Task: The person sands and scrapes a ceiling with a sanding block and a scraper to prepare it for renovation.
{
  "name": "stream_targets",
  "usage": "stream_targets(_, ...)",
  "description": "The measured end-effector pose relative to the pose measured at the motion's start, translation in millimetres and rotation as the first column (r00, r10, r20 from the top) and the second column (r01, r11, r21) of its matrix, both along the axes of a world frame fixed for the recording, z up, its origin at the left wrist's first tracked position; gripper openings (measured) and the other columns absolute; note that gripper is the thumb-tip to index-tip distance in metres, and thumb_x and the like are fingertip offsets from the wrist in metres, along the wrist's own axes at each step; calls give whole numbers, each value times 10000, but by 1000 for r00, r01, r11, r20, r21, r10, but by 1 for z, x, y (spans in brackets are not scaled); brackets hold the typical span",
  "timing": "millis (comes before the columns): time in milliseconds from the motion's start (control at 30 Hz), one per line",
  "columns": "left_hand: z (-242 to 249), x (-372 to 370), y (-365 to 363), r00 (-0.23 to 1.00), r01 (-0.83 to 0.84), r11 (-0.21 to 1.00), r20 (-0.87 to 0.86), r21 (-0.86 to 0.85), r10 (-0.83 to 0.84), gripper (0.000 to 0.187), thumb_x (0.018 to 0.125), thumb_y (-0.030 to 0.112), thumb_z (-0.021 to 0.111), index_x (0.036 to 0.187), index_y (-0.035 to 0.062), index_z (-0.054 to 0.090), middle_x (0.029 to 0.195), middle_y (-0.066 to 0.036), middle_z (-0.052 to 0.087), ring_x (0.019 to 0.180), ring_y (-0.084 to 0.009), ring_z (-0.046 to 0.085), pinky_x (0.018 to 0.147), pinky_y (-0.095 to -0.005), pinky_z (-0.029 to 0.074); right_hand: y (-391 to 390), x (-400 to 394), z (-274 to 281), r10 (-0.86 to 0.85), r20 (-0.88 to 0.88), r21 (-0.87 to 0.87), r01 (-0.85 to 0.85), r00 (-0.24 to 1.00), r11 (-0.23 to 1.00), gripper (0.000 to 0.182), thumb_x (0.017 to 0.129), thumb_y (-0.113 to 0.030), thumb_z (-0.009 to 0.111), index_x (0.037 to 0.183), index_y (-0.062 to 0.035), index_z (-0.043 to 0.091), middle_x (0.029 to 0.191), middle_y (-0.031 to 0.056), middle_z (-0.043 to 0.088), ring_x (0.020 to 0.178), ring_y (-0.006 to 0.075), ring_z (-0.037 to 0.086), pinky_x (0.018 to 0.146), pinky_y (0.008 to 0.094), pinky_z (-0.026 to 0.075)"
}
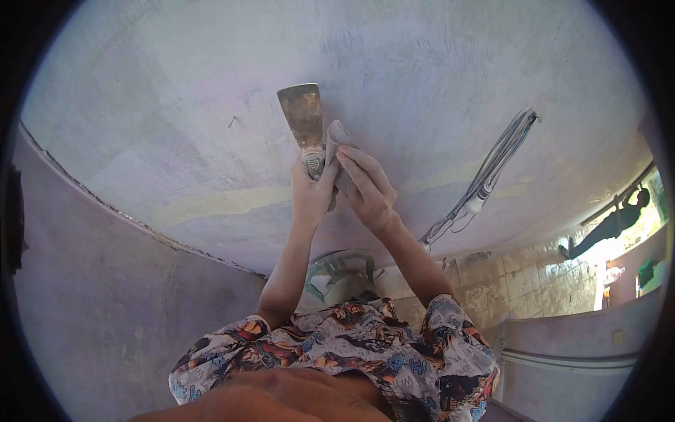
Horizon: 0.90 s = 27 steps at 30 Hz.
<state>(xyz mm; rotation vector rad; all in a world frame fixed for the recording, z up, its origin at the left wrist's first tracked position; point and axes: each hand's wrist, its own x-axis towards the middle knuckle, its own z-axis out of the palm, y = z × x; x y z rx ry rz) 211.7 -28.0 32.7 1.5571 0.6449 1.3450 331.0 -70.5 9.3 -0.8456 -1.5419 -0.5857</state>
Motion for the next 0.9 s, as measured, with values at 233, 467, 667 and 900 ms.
stream_targets(233,10,-5,1,998,54,998,38,11,-54,113,918,84,642,941,-1,571,739,-24,600,575,-60,547,473,-224,420,-13,-4,7,177,-17,-171,-178,984,969,487,823,111,484,1309,137,493,1388,308,461,1288,425,484,1059,463,424)
stream_targets(467,20,-8,-11,986,163,982,34,-92,-161,101,905,52,632,952,0,560,730,-23,594,547,-66,558,470,-222,441,-4,15,7,184,172,-216,-145,968,966,669,831,-206,649,1381,100,419,1472,286,376,1400,436,335,1131,535,299)
stream_targets(667,6,-11,5,977,204,966,96,-161,-190,77,891,46,637,893,2,574,660,-18,583,491,-68,547,422,-218,403,1,33,35,46,484,-263,95,874,960,820,767,-377,742,1383,66,429,1487,253,379,1405,390,345,1113,488,332)
stream_targets(900,14,-12,15,981,172,976,-67,-135,-182,174,822,94,714,839,-37,601,652,-19,591,541,-76,543,478,-267,433,-12,20,51,-67,517,-297,253,853,921,873,811,-441,665,1363,165,364,1480,307,351,1405,429,322,1121,470,315)
